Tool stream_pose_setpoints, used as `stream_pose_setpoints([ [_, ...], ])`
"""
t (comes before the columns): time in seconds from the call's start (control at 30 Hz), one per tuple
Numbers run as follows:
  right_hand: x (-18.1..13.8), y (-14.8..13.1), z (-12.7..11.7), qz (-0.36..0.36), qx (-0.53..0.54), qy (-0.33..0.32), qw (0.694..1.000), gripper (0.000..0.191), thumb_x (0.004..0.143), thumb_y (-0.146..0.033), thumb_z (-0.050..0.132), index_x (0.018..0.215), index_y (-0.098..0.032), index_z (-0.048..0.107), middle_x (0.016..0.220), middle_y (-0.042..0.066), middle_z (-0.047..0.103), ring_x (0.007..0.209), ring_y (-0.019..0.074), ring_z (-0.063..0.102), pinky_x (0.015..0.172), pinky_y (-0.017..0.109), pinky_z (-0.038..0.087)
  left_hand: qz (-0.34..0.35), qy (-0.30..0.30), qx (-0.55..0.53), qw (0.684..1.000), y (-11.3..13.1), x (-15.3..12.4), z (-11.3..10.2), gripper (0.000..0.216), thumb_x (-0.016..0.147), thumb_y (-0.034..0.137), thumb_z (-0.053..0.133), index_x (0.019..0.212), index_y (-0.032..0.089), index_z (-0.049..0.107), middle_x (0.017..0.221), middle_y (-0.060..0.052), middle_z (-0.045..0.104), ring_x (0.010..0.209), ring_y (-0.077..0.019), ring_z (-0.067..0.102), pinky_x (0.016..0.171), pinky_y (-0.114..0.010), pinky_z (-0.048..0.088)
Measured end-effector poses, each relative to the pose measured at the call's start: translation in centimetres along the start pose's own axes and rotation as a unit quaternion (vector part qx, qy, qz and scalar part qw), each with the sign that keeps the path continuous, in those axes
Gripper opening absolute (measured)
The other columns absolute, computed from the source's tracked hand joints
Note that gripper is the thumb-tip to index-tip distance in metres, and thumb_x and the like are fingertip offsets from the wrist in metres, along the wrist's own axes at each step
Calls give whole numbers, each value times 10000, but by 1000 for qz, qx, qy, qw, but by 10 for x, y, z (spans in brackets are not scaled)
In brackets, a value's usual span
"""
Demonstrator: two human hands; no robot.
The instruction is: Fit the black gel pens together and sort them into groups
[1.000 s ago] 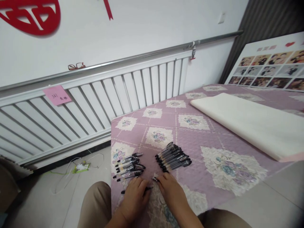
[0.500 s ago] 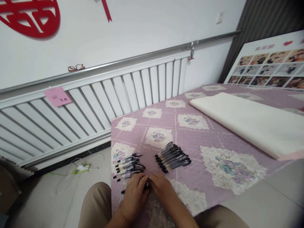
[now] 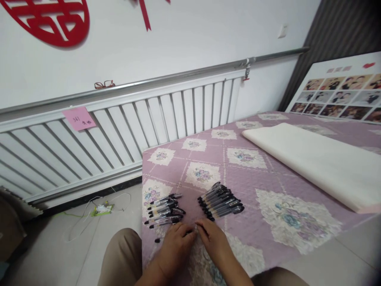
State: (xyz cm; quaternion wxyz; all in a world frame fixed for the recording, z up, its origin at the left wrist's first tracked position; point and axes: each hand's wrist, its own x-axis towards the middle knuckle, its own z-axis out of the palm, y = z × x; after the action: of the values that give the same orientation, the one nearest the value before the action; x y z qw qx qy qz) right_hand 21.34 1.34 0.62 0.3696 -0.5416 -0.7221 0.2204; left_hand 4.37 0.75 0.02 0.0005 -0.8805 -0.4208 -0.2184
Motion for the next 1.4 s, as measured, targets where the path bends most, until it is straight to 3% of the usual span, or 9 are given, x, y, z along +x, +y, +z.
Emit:
stream_pose_setpoints([
  [0.3,-3,0,-2,28,37,19,999,228,876,-303,456,910,-227,667,887,49,696,846,197,646,783,310,504,-32,38,-32,998,-26,-11,0,191,842,113,542,936,237,654,933,-19,651,857,-170,557,778,-296,470],
  [0.47,0,2,-2,43,48,45,997,250,882,-361,455,899,-222,661,861,45,699,813,189,652,748,288,515,-12,48,-41,998,-43,-5,-4,166,844,106,537,878,221,651,879,-12,642,827,-160,543,763,-286,449],
  [0.87,0,-7,-5,56,36,79,995,261,864,-394,480,875,-220,674,846,51,716,788,194,667,728,283,534,-16,15,-29,999,-46,17,-15,114,865,140,559,884,227,631,899,9,614,911,-170,519,823,-314,389],
  [1.03,-4,-1,-4,78,25,167,983,272,852,-400,487,877,-204,673,852,67,714,801,206,662,738,295,528,-15,29,-14,999,-41,12,-20,127,864,158,547,930,239,618,936,7,611,944,-193,518,851,-348,381],
  [1.17,-7,16,-7,138,20,269,953,283,858,-395,469,932,-181,638,900,85,691,849,214,641,790,328,511,0,46,-25,999,-36,6,-25,146,861,164,540,962,250,600,968,13,611,951,-194,524,872,-353,381],
  [1.3,-4,36,-23,200,-12,354,914,324,851,-388,461,1050,-160,579,1033,128,638,959,245,599,859,395,479,23,94,-25,995,-37,0,-23,123,878,189,504,935,254,592,941,11,615,937,-184,547,857,-331,399],
  [1.4,4,50,-39,200,-76,368,905,402,857,-387,426,1138,-123,537,1115,164,596,1062,274,546,939,444,419,38,104,-22,994,-41,-5,-19,139,880,197,486,949,260,588,947,7,619,951,-184,555,834,-318,411],
])
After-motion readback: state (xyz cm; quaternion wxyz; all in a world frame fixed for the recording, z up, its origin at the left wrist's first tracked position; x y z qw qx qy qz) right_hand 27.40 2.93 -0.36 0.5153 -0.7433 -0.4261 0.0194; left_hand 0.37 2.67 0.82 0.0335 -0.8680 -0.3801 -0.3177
